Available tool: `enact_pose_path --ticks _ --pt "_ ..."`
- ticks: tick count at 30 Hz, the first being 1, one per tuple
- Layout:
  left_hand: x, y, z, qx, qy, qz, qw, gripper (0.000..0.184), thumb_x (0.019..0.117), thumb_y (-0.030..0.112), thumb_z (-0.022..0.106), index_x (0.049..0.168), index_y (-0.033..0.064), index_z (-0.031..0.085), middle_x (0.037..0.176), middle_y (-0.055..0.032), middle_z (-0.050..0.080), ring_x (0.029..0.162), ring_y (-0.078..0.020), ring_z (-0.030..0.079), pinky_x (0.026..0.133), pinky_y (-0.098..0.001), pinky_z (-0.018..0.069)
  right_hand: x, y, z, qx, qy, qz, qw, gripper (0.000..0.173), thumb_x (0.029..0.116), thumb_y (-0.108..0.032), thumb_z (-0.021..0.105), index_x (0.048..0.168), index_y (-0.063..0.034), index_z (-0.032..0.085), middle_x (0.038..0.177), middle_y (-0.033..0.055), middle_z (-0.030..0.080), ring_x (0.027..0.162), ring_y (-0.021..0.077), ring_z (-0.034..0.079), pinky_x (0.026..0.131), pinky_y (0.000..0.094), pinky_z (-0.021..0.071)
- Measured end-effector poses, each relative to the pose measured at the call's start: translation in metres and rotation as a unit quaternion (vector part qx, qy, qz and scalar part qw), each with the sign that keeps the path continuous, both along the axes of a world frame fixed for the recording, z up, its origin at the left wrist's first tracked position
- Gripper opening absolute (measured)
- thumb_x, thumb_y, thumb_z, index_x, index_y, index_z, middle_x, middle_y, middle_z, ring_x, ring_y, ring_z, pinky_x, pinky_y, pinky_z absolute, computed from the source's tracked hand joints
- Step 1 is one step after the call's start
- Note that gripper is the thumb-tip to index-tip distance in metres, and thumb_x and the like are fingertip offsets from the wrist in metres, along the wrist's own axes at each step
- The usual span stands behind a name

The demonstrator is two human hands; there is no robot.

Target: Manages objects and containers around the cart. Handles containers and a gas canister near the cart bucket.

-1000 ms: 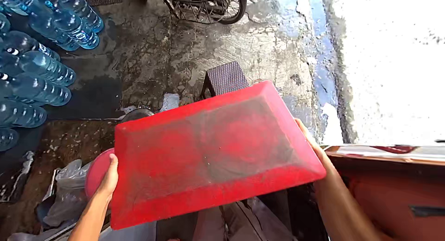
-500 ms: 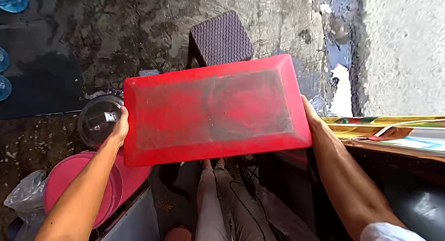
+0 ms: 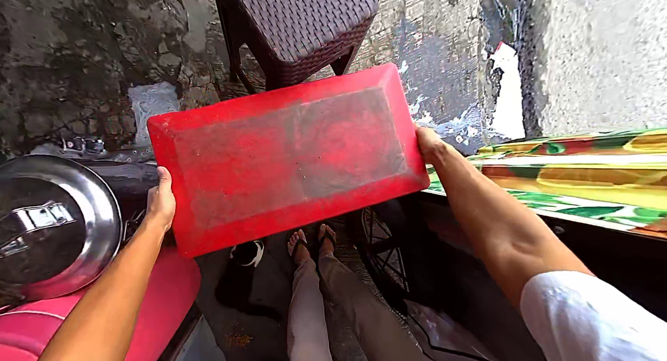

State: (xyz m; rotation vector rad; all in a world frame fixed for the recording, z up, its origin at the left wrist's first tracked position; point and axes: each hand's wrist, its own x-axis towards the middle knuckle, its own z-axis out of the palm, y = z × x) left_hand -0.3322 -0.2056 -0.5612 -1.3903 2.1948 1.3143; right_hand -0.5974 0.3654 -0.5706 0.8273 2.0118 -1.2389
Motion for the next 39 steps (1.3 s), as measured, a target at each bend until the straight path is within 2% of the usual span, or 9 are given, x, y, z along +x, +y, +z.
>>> enact_pose_path --ticks 5,11,18,22,25,29,32,37,39 --pt "0.003 -0.001 -0.061 -0.033 -0.029 -0.028 0.999 0.106 0.0936 0.083 0.012 0.119 -0.0050 0.064 0.121 -0.0291 0.065 0.118 -0.0386 0.064 0.098 -0.0661 0.0475 -0.002 -0.007 -0.061 0.041 0.022 -0.009 0.999 0.061 0.1059 -0.061 0.037 0.118 -0.0093 0.065 0.100 0.0079 0.068 0.086 0.0172 0.066 0.077 0.0417 0.0559" --pt "0.014 0.021 -0.068 -0.014 0.014 -0.003 1.000 0.094 0.0985 0.077 0.010 0.132 0.0036 0.058 0.126 -0.0180 0.064 0.118 -0.0232 0.064 0.100 -0.0535 0.0511 0.010 0.012 -0.105 0.062 0.035 -0.010 0.997 0.059 0.1070 -0.057 0.037 0.110 -0.0060 0.066 0.094 0.0089 0.067 0.082 0.0180 0.065 0.076 0.0431 0.0557" --pt "0.007 0.025 -0.066 -0.020 0.042 0.040 0.998 0.088 0.1028 0.071 0.020 0.125 -0.0015 0.064 0.120 -0.0212 0.068 0.114 -0.0241 0.067 0.101 -0.0511 0.0515 0.012 0.001 -0.099 0.150 0.026 0.008 0.988 0.099 0.0956 -0.083 0.018 0.125 -0.0017 0.065 0.117 0.0241 0.067 0.107 0.0327 0.066 0.092 0.0597 0.0510" --pt "0.006 0.011 -0.076 -0.006 0.088 0.029 0.996 0.072 0.1050 0.064 0.032 0.120 0.0027 0.066 0.109 -0.0145 0.071 0.102 -0.0179 0.070 0.095 -0.0451 0.0558 0.009 -0.006 -0.103 0.172 0.042 -0.001 0.984 0.110 0.0890 -0.090 0.011 0.114 -0.0006 0.068 0.107 0.0241 0.069 0.099 0.0331 0.068 0.085 0.0617 0.0522" --pt "0.005 0.006 -0.074 0.010 0.077 0.015 0.997 0.070 0.1052 0.063 0.034 0.133 0.0041 0.060 0.118 -0.0145 0.069 0.109 -0.0180 0.069 0.099 -0.0446 0.0545 0.010 -0.008 -0.107 0.212 0.057 0.048 0.975 0.110 0.0905 -0.089 0.010 0.111 0.0037 0.067 0.109 0.0277 0.067 0.103 0.0369 0.067 0.088 0.0644 0.0497" --pt "-0.003 0.009 -0.071 0.036 0.047 0.016 0.998 0.079 0.1025 0.070 0.027 0.145 0.0097 0.054 0.133 -0.0140 0.066 0.122 -0.0213 0.065 0.106 -0.0491 0.0513 0.013 -0.008 -0.095 0.210 0.062 0.085 0.972 0.104 0.0941 -0.085 0.010 0.134 -0.0035 0.062 0.130 0.0246 0.064 0.121 0.0341 0.062 0.100 0.0622 0.0480" --pt "-0.003 0.010 -0.068 0.070 0.035 0.048 0.996 0.078 0.1029 0.069 0.028 0.145 0.0089 0.055 0.136 -0.0139 0.064 0.125 -0.0219 0.063 0.109 -0.0486 0.0505 0.022 -0.008 -0.090 0.205 0.073 0.104 0.970 0.100 0.0955 -0.082 0.007 0.144 -0.0089 0.055 0.139 0.0184 0.061 0.127 0.0294 0.060 0.104 0.0585 0.0481" --pt "0.009 0.007 -0.059 0.093 0.040 0.039 0.994 0.085 0.1038 0.069 0.017 0.146 0.0049 0.054 0.144 -0.0173 0.058 0.136 -0.0258 0.055 0.115 -0.0514 0.0431 0.052 -0.019 -0.064 0.352 0.070 0.218 0.908 0.092 0.1043 -0.067 0.010 0.135 0.0043 0.060 0.139 0.0268 0.059 0.134 0.0378 0.055 0.110 0.0567 0.0422" --pt "0.023 0.014 -0.049 0.035 0.007 0.002 0.999 0.084 0.1043 0.068 0.017 0.144 0.0045 0.055 0.143 -0.0187 0.059 0.137 -0.0297 0.054 0.115 -0.0561 0.0403 0.063 -0.022 -0.054 0.276 0.073 0.184 0.941 0.090 0.1056 -0.065 0.009 0.140 0.0034 0.056 0.141 0.0259 0.058 0.131 0.0349 0.057 0.106 0.0571 0.0454"
